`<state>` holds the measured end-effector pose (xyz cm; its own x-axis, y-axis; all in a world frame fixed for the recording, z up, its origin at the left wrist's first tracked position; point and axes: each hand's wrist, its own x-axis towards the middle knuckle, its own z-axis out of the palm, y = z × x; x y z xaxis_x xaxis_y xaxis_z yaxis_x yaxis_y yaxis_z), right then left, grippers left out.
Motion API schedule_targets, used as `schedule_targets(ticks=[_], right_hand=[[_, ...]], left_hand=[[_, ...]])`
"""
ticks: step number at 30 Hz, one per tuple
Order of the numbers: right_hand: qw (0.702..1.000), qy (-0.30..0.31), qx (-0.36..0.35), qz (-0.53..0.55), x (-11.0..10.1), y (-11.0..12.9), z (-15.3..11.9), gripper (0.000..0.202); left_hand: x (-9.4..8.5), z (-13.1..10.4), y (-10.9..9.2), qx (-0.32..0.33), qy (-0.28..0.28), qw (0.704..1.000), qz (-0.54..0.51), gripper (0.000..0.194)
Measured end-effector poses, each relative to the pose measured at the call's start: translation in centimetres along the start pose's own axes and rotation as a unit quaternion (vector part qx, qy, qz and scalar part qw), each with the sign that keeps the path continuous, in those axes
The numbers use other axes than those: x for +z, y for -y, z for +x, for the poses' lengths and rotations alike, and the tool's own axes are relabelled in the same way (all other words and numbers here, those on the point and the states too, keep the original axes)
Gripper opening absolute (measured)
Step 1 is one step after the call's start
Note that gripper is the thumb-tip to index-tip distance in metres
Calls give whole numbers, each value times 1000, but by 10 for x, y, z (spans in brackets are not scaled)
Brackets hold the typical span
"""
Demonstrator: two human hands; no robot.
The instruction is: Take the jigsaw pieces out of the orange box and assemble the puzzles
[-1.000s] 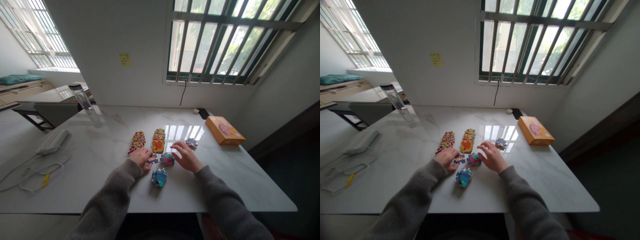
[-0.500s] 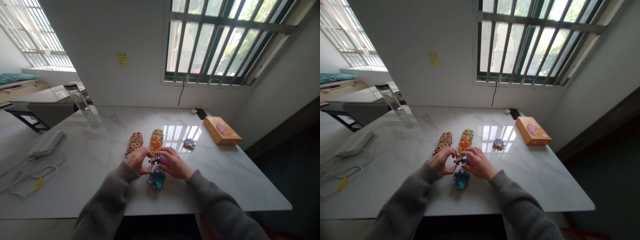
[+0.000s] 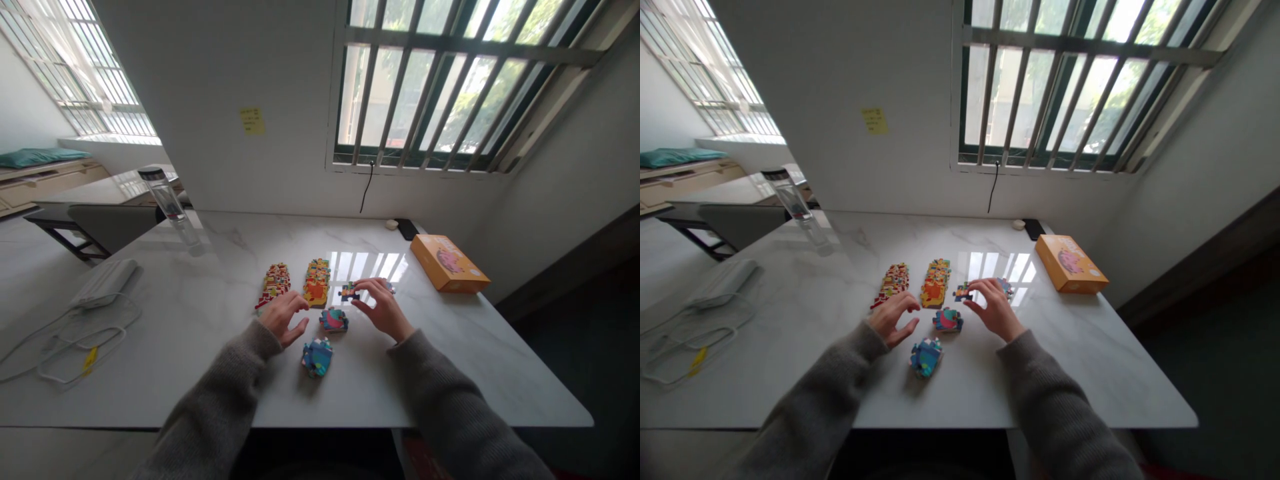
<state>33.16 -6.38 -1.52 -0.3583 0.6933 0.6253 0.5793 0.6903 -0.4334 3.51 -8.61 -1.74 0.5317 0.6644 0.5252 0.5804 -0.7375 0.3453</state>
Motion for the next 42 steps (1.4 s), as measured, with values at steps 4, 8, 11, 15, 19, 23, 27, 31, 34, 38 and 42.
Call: schedule_targets(ticks=[4, 8, 11, 15, 19, 23, 27, 31, 34, 38, 42], right_hand=[[996, -19, 64, -57, -27, -42, -9, 16], [990, -37, 101, -96, -42, -72, -19, 16], [989, -25, 114, -93, -42, -85, -24, 16], [988, 7, 127, -86, -38, -95, -27, 17], [987, 20, 131, -93, -36, -97, -28, 18], [986, -9, 121, -115, -37, -85, -27, 20], [987, -56, 97, -115, -33, -58, -21, 19], [995, -52, 61, -62, -20, -27, -18, 19], [998, -38, 30, -37, -11, -9, -17, 21], [999, -35, 3, -32, -5, 1, -17, 20], [999, -33, 8, -29, -6, 2, -18, 19]], left_hand=[[9, -2, 6, -6, 30, 999, 8, 10], [13, -3, 10, -3, 36, 999, 18, 10], [14, -3, 10, -1, 41, 999, 25, 10], [14, -4, 12, -6, 49, 998, 26, 10], [14, -3, 12, -7, 53, 998, 16, 10], [11, -3, 4, -11, 59, 998, -36, 10], [7, -5, -9, -39, 94, 989, -104, 15], [2, -13, -19, -33, 132, 978, -160, 38], [-1, -20, -22, 11, 143, 973, -179, 51], [-2, -27, -23, 28, 194, 964, -179, 52], [-1, -29, -23, 22, 212, 963, -163, 48]])
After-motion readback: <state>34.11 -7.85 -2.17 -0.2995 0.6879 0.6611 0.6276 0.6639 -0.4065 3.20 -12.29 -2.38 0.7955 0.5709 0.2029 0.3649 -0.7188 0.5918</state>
